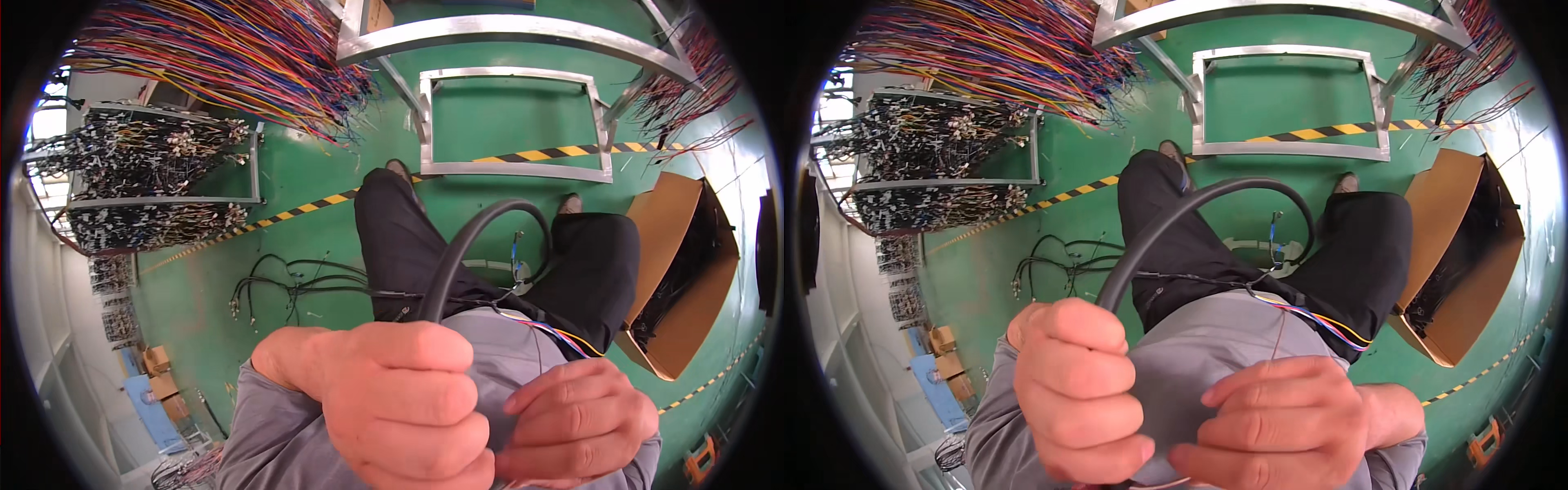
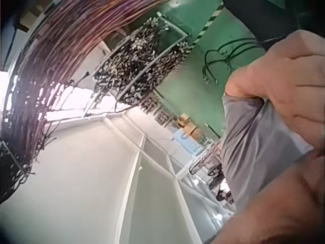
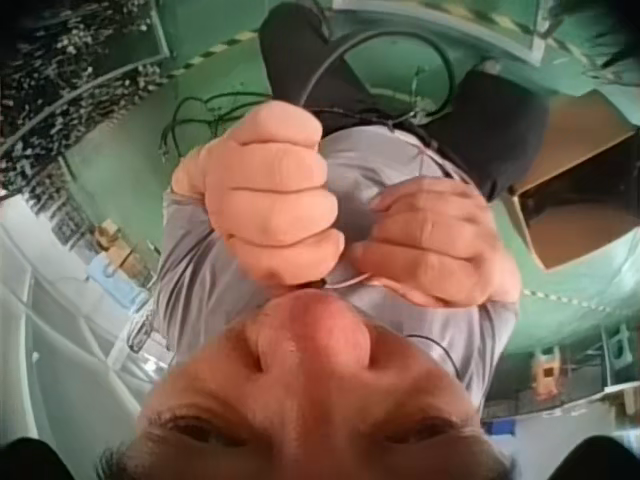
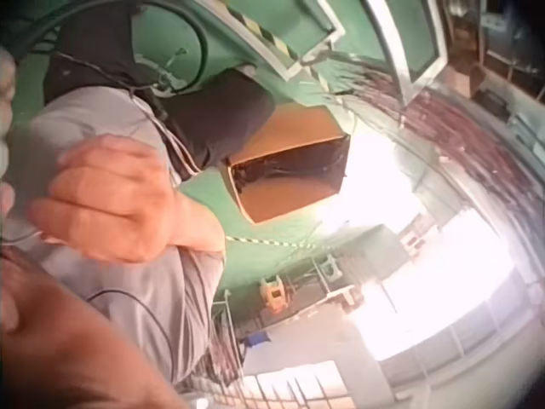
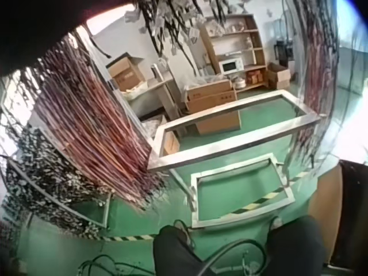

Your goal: Sorting and bundling colorful electrical wires and black cables on a production floor.

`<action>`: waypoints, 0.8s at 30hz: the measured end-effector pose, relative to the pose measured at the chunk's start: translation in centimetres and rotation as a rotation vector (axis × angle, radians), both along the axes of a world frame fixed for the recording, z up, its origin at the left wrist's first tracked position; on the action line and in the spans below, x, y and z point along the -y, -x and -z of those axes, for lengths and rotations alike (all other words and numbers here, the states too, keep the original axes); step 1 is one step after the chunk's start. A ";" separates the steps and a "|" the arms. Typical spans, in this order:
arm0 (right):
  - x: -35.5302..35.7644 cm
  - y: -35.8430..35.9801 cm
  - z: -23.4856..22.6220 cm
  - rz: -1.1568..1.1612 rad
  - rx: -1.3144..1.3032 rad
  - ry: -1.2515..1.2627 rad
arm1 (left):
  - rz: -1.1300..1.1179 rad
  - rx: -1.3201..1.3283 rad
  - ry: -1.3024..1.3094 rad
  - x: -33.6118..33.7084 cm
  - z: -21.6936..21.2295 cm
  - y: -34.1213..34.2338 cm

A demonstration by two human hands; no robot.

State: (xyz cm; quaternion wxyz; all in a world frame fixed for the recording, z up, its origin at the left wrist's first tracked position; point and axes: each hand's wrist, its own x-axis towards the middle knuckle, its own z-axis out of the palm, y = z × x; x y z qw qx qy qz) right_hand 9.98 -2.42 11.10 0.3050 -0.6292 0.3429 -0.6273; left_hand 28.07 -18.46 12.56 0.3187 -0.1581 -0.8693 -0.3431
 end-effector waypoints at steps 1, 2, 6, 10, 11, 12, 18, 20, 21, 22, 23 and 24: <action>0.4 -0.2 -0.2 -0.010 0.030 -0.007 | -0.044 -0.113 -0.076 -0.7 0.5 0.6; 0.5 -0.2 0.1 -0.011 0.045 -0.009 | -0.085 -0.226 -0.155 -1.3 0.9 1.2; 0.3 -0.6 0.6 -0.035 0.109 0.022 | -0.002 -0.233 -0.162 -1.2 1.1 2.4; 0.5 -0.9 0.5 -0.011 0.153 0.030 | 0.071 -0.306 -0.324 -1.8 2.4 3.4; 0.4 -1.0 0.7 -0.021 0.164 0.036 | 0.084 -0.307 -0.362 -2.2 2.2 3.2; 0.5 -1.2 0.8 -0.044 0.172 0.067 | 0.097 -0.309 -0.400 -2.6 2.0 3.1; 0.2 -1.7 0.8 0.000 0.249 0.087 | 0.229 -0.190 -0.519 -2.7 1.7 4.0; 0.1 -1.7 0.7 0.041 0.252 0.083 | 0.244 -0.184 -0.511 -2.8 1.5 4.5; 0.2 -1.8 0.8 0.060 0.276 0.105 | 0.233 -0.176 -0.530 -2.9 1.4 4.6; 0.3 -1.9 1.0 0.079 0.300 0.127 | 0.222 -0.168 -0.548 -3.0 1.5 4.8; 0.3 -1.8 1.1 0.081 0.303 0.117 | 0.221 -0.166 -0.558 -3.0 1.6 5.0; 0.3 -1.8 1.1 0.086 0.312 0.127 | 0.235 -0.187 -0.501 -2.7 1.7 5.1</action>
